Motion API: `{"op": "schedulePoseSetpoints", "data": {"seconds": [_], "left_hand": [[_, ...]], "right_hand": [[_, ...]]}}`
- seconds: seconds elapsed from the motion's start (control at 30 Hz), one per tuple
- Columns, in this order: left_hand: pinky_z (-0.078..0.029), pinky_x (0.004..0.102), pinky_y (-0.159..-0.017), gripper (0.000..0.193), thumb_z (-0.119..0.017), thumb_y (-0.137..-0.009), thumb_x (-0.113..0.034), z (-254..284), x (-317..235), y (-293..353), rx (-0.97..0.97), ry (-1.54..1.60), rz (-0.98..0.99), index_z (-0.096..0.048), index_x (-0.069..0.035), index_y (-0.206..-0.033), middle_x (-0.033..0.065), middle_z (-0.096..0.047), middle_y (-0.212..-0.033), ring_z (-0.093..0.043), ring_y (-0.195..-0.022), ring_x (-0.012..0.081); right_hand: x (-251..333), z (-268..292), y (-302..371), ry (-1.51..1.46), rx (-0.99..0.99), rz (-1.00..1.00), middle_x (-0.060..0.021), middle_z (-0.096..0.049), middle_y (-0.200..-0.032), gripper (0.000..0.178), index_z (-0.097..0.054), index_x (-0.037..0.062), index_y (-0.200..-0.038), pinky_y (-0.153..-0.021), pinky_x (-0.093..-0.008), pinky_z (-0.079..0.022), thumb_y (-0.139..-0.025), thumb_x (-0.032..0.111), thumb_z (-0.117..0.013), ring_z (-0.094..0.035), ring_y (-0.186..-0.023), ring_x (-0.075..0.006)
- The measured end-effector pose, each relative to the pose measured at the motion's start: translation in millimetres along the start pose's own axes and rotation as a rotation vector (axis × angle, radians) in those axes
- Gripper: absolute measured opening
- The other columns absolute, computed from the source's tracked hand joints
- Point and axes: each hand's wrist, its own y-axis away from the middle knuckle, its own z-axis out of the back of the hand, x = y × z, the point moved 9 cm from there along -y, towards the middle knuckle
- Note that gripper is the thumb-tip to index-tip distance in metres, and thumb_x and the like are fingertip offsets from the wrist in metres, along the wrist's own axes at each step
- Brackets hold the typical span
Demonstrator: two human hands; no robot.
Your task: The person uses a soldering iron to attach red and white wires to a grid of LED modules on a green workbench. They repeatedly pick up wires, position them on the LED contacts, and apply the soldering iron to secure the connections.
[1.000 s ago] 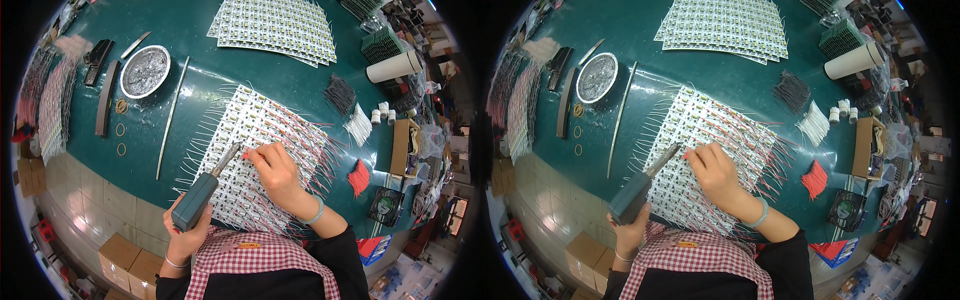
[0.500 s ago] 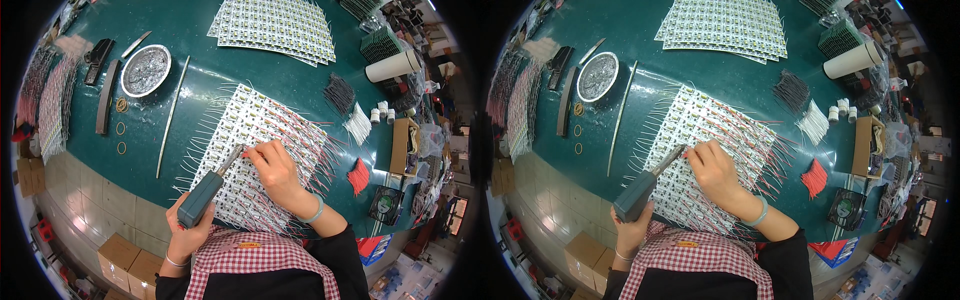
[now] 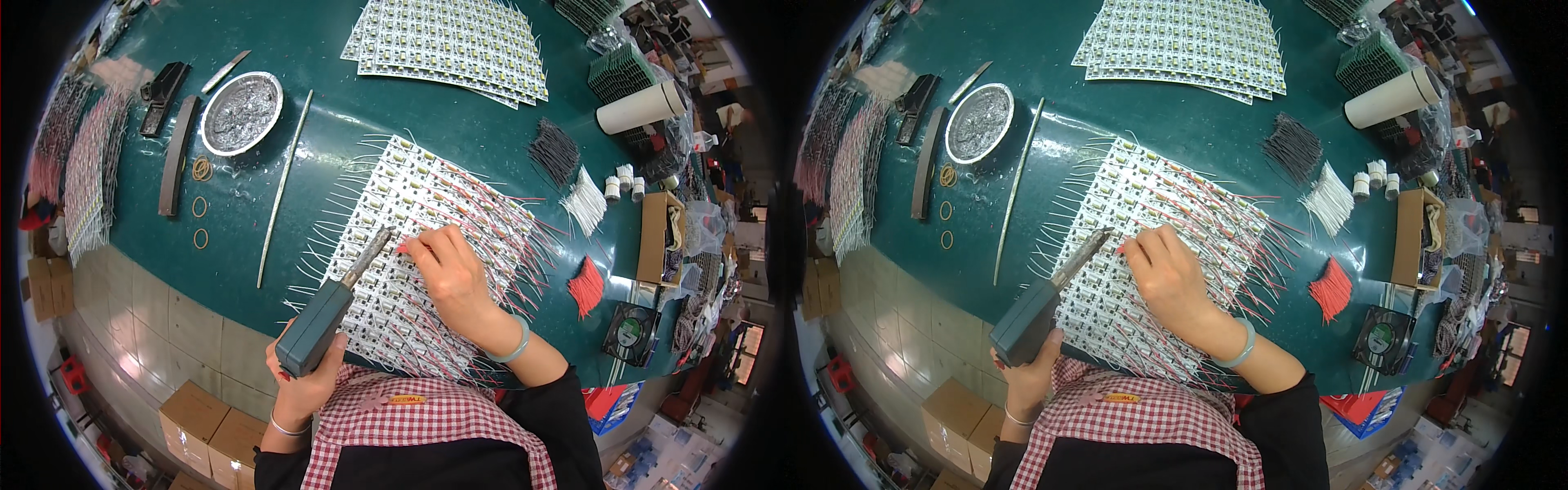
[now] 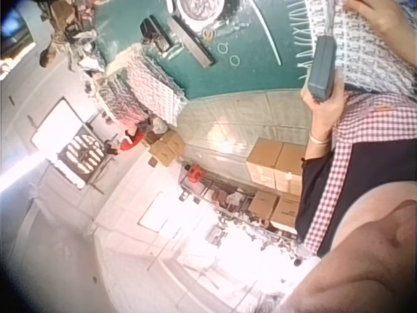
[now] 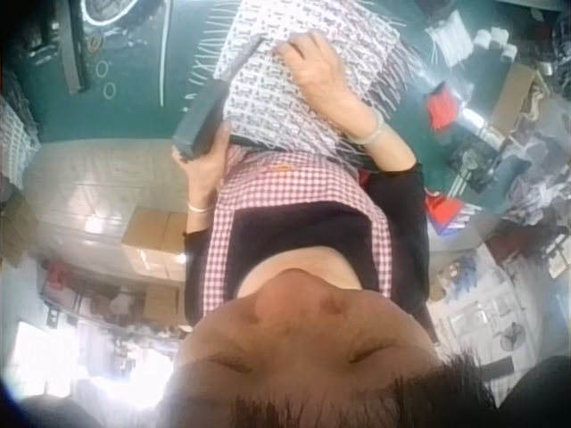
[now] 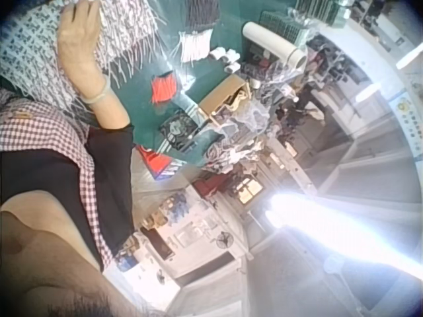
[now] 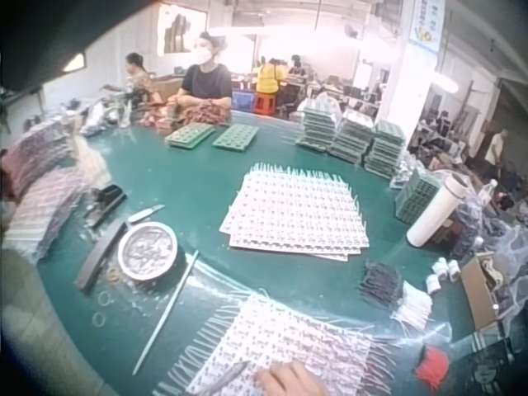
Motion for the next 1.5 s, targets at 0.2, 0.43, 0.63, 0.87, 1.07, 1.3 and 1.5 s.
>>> {"op": "schedulePoseSetpoints", "data": {"seconds": [0.2,0.43,0.63,0.87,1.07,1.3,1.5], "left_hand": [[-0.049,0.0252,-0.06,0.019,-0.076,-0.076,0.003,7,2,6,-0.039,-0.035,-0.043,-0.069,0.006,-0.094,0.0085,-0.068,-0.082,-0.062,-0.067,0.0115],[-0.049,0.0253,-0.059,0.018,-0.075,-0.076,0.005,7,-2,8,-0.006,-0.057,-0.056,-0.07,0.006,-0.093,0.0092,-0.068,-0.083,-0.063,-0.067,0.0119],[-0.048,0.0248,-0.06,0.018,-0.074,-0.076,0.006,5,1,12,0.013,-0.039,-0.036,-0.069,0.007,-0.093,0.0085,-0.068,-0.084,-0.063,-0.069,0.0114],[-0.046,0.0241,-0.058,0.017,-0.073,-0.078,0.005,0,-3,9,0.052,-0.103,-0.073,-0.068,0.006,-0.093,0.007,-0.066,-0.081,-0.061,-0.067,0.0093],[-0.045,0.025,-0.056,0.015,-0.073,-0.078,0.004,-1,-1,11,0.093,-0.164,-0.065,-0.068,0.006,-0.092,0.0065,-0.064,-0.076,-0.059,-0.063,0.0097],[-0.047,0.0246,-0.058,0.016,-0.074,-0.076,0.006,4,-1,13,0.036,-0.083,-0.032,-0.068,0.007,-0.091,0.0077,-0.066,-0.08,-0.061,-0.065,0.0111],[-0.049,0.0256,-0.059,0.019,-0.074,-0.075,0.005,9,3,16,0.013,-0.043,-0.04,-0.069,0.007,-0.093,0.0104,-0.068,-0.084,-0.063,-0.068,0.0132]], "right_hand": [[8,14,6,-0.046,-0.081,0.048,-0.0115,-0.059,-0.094,0.033,-0.064,-0.0061,-0.105,-0.066,-0.0346,-0.049,-0.072,-0.001,-0.066,-0.057,-0.085,-0.0258],[14,2,15,-0.079,-0.026,0.013,-0.0112,-0.06,-0.095,0.034,-0.064,-0.0053,-0.106,-0.066,-0.0342,-0.049,-0.073,-0.001,-0.066,-0.057,-0.086,-0.0259],[13,-2,17,-0.06,-0.023,0.0,-0.0106,-0.06,-0.095,0.034,-0.065,-0.0039,-0.107,-0.066,-0.0336,-0.049,-0.073,-0.001,-0.066,-0.057,-0.086,-0.026],[15,-4,16,-0.039,-0.005,-0.001,-0.0105,-0.059,-0.096,0.034,-0.065,-0.0044,-0.106,-0.068,-0.0338,-0.049,-0.073,-0.001,-0.065,-0.057,-0.087,-0.0263],[16,-4,15,-0.028,0.01,-0.008,-0.0106,-0.058,-0.095,0.033,-0.064,-0.0056,-0.106,-0.071,-0.0342,-0.049,-0.073,0.0,-0.064,-0.055,-0.086,-0.026],[17,-3,13,-0.023,0.004,-0.013,-0.0108,-0.057,-0.093,0.028,-0.063,-0.0044,-0.102,-0.071,-0.0338,-0.049,-0.075,-0.001,-0.065,-0.054,-0.085,-0.0256],[17,-3,13,-0.036,-0.005,-0.025,-0.0122,-0.059,-0.094,0.034,-0.065,-0.0047,-0.105,-0.069,-0.0354,-0.051,-0.07,-0.005,-0.064,-0.056,-0.085,-0.0274]]}}
